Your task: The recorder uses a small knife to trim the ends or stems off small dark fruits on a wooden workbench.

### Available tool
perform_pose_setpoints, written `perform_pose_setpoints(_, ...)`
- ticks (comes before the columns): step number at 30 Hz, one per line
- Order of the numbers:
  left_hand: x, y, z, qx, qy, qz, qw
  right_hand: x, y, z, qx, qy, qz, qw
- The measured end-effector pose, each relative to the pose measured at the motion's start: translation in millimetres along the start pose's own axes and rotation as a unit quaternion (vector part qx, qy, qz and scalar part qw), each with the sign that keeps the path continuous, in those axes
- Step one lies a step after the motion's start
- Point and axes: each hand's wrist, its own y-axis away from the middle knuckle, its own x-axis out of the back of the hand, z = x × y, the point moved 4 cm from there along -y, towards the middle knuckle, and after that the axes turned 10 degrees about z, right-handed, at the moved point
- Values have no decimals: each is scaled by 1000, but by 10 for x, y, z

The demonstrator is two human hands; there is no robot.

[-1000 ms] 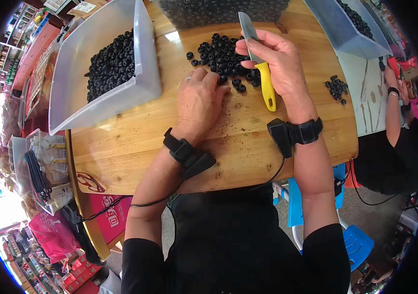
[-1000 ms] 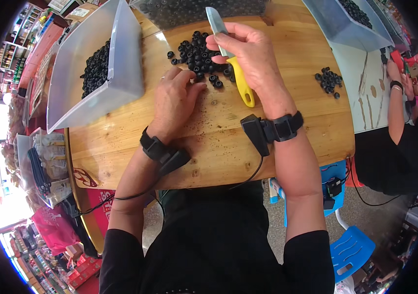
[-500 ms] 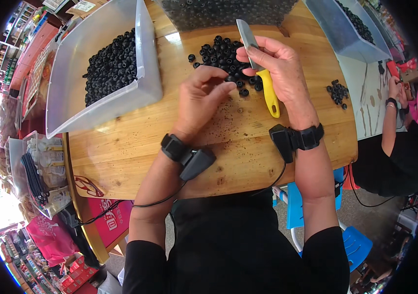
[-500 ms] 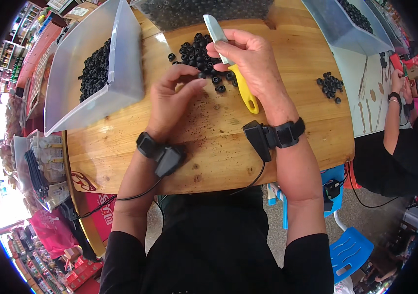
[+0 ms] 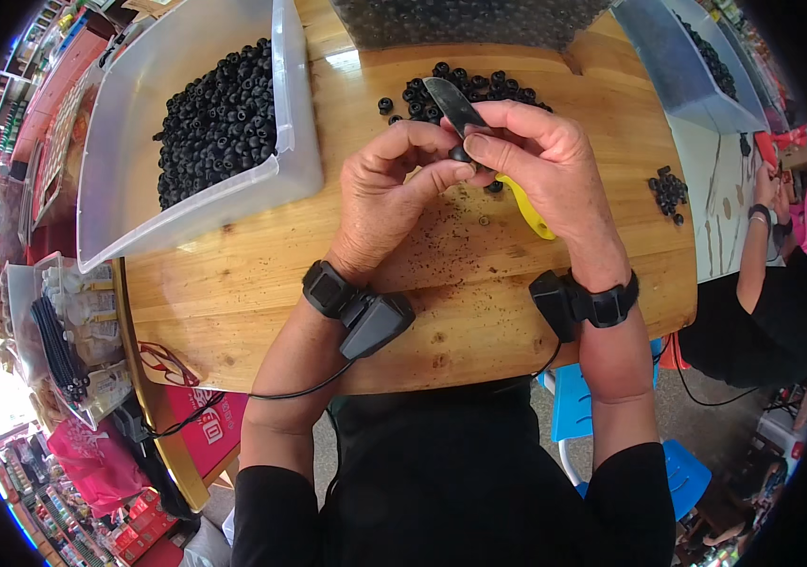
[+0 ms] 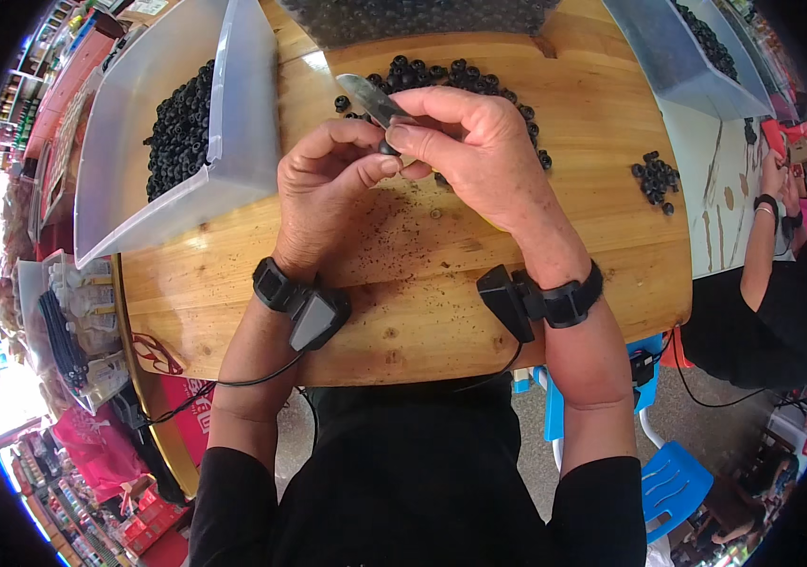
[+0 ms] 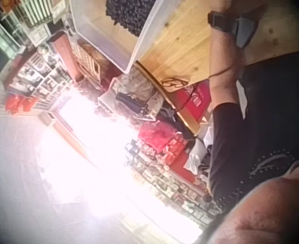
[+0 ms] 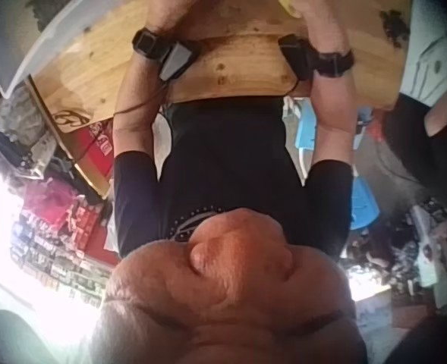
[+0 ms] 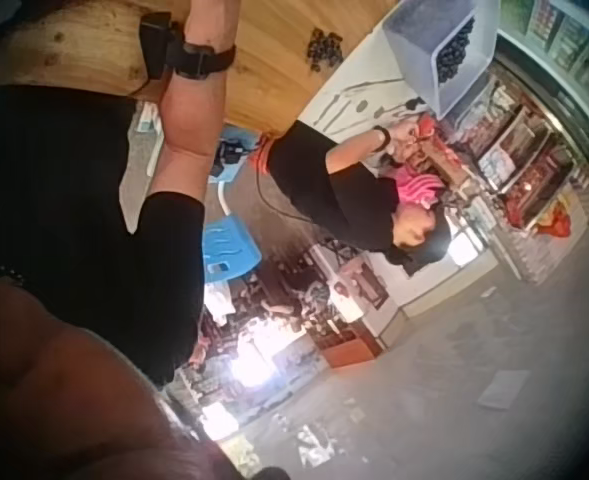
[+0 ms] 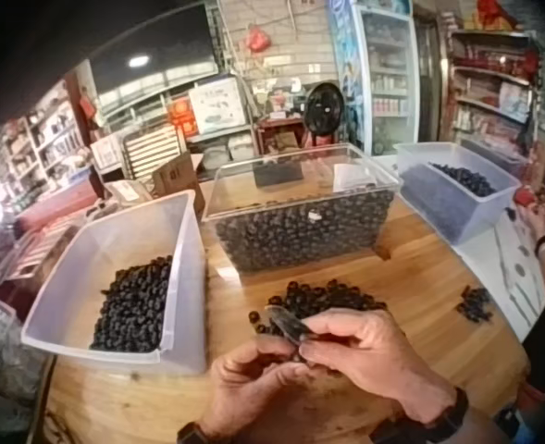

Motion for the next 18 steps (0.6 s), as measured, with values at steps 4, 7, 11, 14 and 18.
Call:
perform_pose_setpoints(4,-17,-4,18,-17,-39,28,999,-3,-10,8,8,11,7,1000)
perform_pose_setpoints(7,-11,-4,-26,-14,-21,23,999,-10,-15,6,-18,12,16,1000)
perform_pose_setpoints(11,-24,10,-9,11,-12,59,998,8,-32,3,-26,10,10,1000)
perform_pose_setpoints(14,-8,-6,3,29,-18,86,996,38,-32,-3,-24,-1,26,999)
perform_pose_setpoints(18,52,-41,16,46,10,93,995,56,-39,3,-15,-4,44,999)
